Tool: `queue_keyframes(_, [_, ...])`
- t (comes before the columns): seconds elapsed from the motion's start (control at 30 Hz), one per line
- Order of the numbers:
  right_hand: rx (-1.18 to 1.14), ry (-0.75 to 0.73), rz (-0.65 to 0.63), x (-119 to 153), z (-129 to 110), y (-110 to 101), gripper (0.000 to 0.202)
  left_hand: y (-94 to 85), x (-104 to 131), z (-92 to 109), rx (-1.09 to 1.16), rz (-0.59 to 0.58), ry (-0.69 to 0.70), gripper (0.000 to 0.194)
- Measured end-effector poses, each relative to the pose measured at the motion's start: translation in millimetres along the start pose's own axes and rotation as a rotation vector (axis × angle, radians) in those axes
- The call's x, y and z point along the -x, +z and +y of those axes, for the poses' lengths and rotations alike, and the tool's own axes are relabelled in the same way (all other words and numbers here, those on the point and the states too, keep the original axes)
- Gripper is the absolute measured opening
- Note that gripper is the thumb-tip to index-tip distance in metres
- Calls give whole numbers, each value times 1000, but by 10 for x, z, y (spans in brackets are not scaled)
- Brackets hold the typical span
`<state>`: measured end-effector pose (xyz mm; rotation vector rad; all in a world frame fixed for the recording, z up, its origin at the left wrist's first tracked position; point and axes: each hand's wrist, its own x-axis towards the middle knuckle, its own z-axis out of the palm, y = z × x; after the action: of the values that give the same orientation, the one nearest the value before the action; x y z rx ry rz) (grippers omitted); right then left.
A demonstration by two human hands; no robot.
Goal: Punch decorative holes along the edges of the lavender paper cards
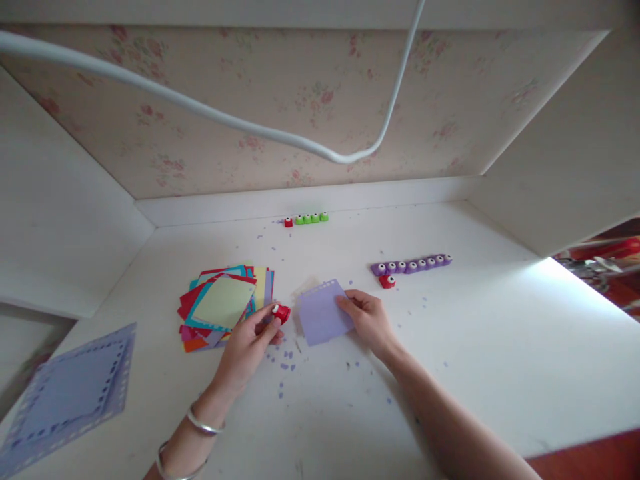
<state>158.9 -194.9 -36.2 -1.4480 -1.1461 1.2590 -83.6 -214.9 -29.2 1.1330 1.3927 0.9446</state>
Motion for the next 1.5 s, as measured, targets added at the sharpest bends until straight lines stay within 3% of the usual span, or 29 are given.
queue_keyframes(0.3, [58,-23,-10,-5,31,-1,33,-28,32,134,395,50,-73,51])
queue_keyframes(0.53, [426,-161,59,26,13,29,30,-24,18,90,425,66,-65,47])
queue_keyframes(0.63, [573,-285,141,49,-23,38,29,-18,14,73,434,61,-54,46])
queue_keyframes(0.77, [710,-572,270,151,-110,144,27,-7,13,56,425,30,-43,48])
queue_keyframes(0.9, [706,-731,49,337,-239,466,19,9,25,49,373,4,-17,50])
queue_keyframes(0.97, [705,-734,-19,402,-291,647,20,16,34,49,348,0,-5,51])
queue_keyframes(1.1, [718,-736,35,419,-339,852,20,17,46,44,328,1,23,52])
queue_keyframes(1.5, [717,-732,39,400,-299,850,23,-5,32,0,350,-19,23,48])
